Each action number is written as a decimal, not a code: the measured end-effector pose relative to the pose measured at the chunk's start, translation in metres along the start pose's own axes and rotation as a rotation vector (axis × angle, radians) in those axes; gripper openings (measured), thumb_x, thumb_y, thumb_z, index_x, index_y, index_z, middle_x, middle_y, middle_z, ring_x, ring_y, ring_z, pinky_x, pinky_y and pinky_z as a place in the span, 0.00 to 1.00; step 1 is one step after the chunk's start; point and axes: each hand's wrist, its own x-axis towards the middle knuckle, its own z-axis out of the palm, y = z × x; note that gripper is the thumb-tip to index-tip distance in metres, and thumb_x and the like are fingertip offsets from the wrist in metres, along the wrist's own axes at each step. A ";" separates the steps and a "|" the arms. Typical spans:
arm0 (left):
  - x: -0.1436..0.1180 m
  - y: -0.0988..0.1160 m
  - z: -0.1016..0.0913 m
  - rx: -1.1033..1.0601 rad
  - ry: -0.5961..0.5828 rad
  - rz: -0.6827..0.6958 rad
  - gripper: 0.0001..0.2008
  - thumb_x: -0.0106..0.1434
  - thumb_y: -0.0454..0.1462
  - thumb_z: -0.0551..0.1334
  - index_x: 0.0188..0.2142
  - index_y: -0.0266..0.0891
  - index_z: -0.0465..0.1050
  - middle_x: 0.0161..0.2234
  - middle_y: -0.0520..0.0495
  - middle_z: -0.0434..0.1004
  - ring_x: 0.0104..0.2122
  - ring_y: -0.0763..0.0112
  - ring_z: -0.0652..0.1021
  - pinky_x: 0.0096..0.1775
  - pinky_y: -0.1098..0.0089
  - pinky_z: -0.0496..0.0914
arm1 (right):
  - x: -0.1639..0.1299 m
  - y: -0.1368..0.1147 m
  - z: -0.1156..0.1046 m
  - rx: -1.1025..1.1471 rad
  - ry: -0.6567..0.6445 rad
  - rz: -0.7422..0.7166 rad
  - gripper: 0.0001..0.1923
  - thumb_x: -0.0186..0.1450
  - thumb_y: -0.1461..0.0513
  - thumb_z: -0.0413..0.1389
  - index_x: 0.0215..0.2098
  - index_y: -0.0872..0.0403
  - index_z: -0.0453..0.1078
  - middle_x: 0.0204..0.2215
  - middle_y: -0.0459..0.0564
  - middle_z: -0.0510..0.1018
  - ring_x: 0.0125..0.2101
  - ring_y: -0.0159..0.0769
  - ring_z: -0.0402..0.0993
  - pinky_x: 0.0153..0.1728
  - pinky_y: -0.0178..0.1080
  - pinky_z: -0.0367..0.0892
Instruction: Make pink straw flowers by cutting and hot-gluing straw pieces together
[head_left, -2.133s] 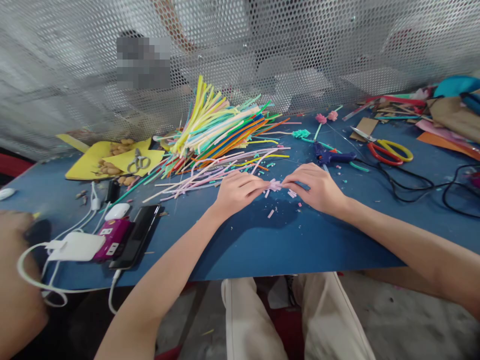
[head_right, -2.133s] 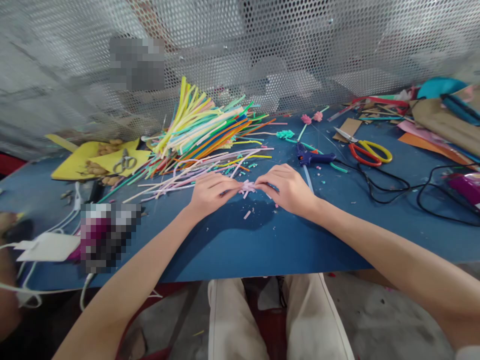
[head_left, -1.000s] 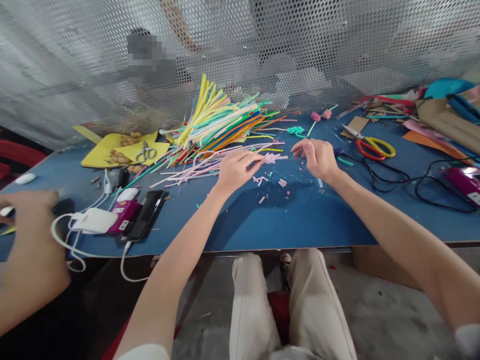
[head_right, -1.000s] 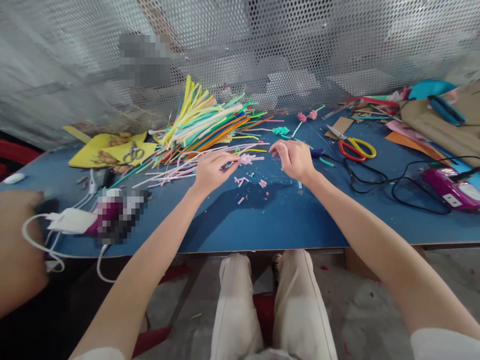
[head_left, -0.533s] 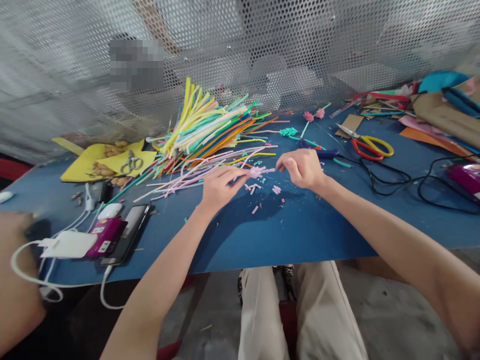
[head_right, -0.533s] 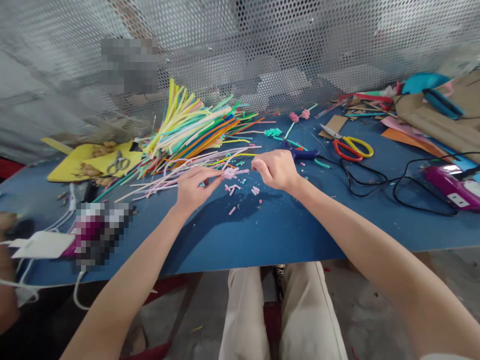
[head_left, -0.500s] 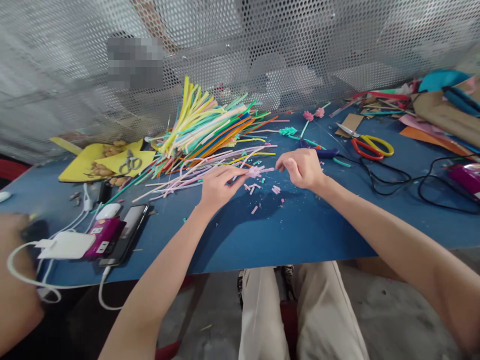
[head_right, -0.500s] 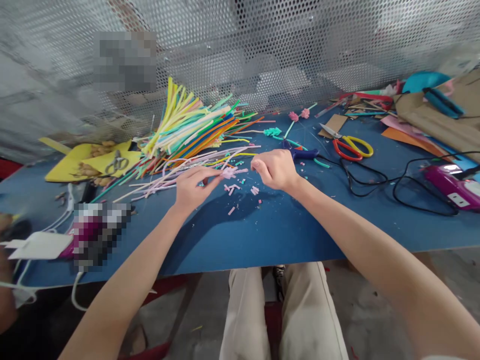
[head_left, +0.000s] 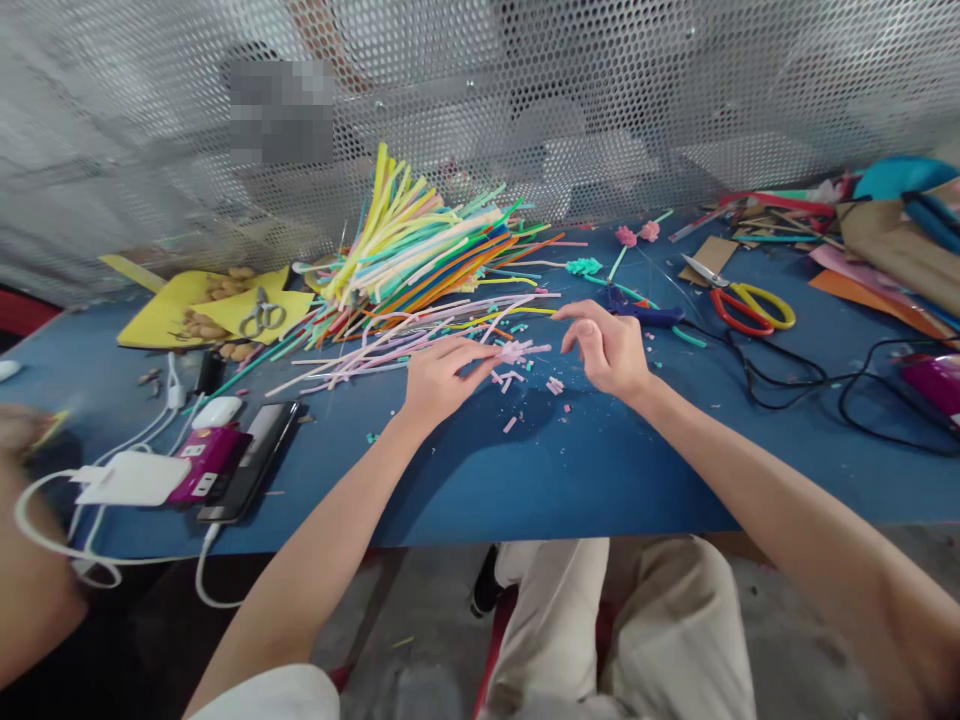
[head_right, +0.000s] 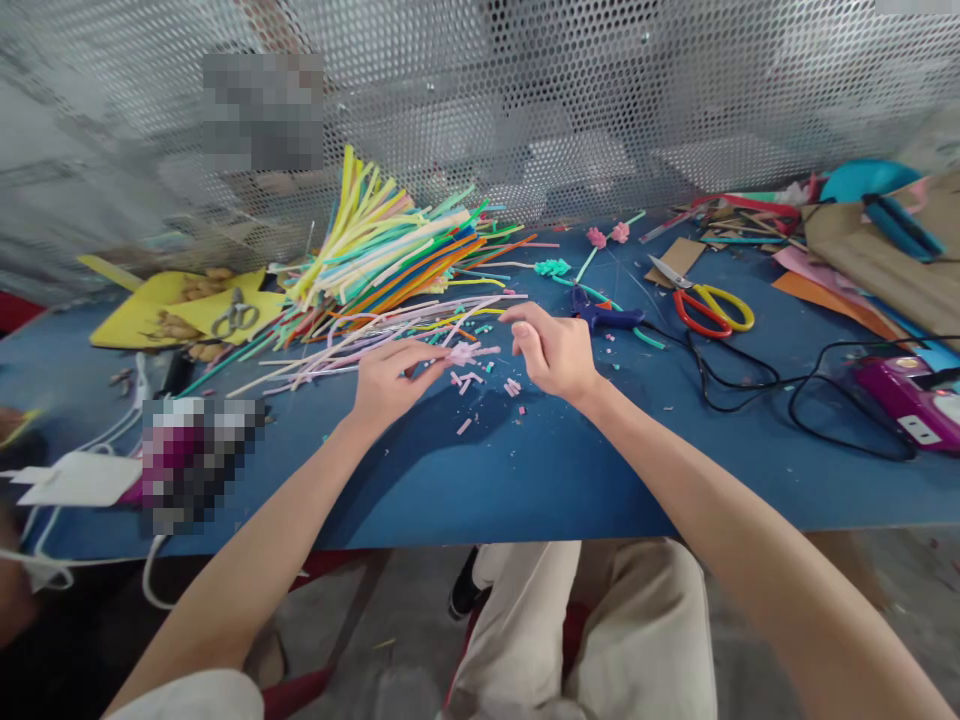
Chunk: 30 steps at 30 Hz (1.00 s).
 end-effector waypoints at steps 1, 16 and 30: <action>0.000 0.000 0.000 -0.002 0.000 -0.007 0.06 0.66 0.40 0.68 0.41 0.44 0.82 0.38 0.50 0.85 0.38 0.71 0.83 0.43 0.69 0.76 | -0.001 0.000 0.000 -0.002 -0.003 0.003 0.25 0.77 0.51 0.40 0.50 0.55 0.74 0.24 0.46 0.80 0.23 0.30 0.74 0.27 0.34 0.63; 0.006 -0.007 -0.004 0.028 0.052 -0.011 0.06 0.68 0.41 0.66 0.42 0.45 0.81 0.39 0.49 0.85 0.39 0.70 0.83 0.43 0.68 0.75 | -0.005 0.007 -0.009 -0.204 0.011 -0.116 0.19 0.73 0.55 0.48 0.36 0.54 0.78 0.20 0.45 0.77 0.19 0.29 0.69 0.27 0.36 0.64; 0.026 0.037 -0.054 0.042 -0.138 -0.073 0.08 0.70 0.43 0.64 0.42 0.47 0.82 0.39 0.52 0.85 0.34 0.72 0.81 0.39 0.69 0.71 | -0.020 0.021 -0.027 -0.241 0.021 -0.050 0.12 0.69 0.59 0.54 0.34 0.52 0.79 0.19 0.43 0.77 0.20 0.29 0.72 0.27 0.35 0.68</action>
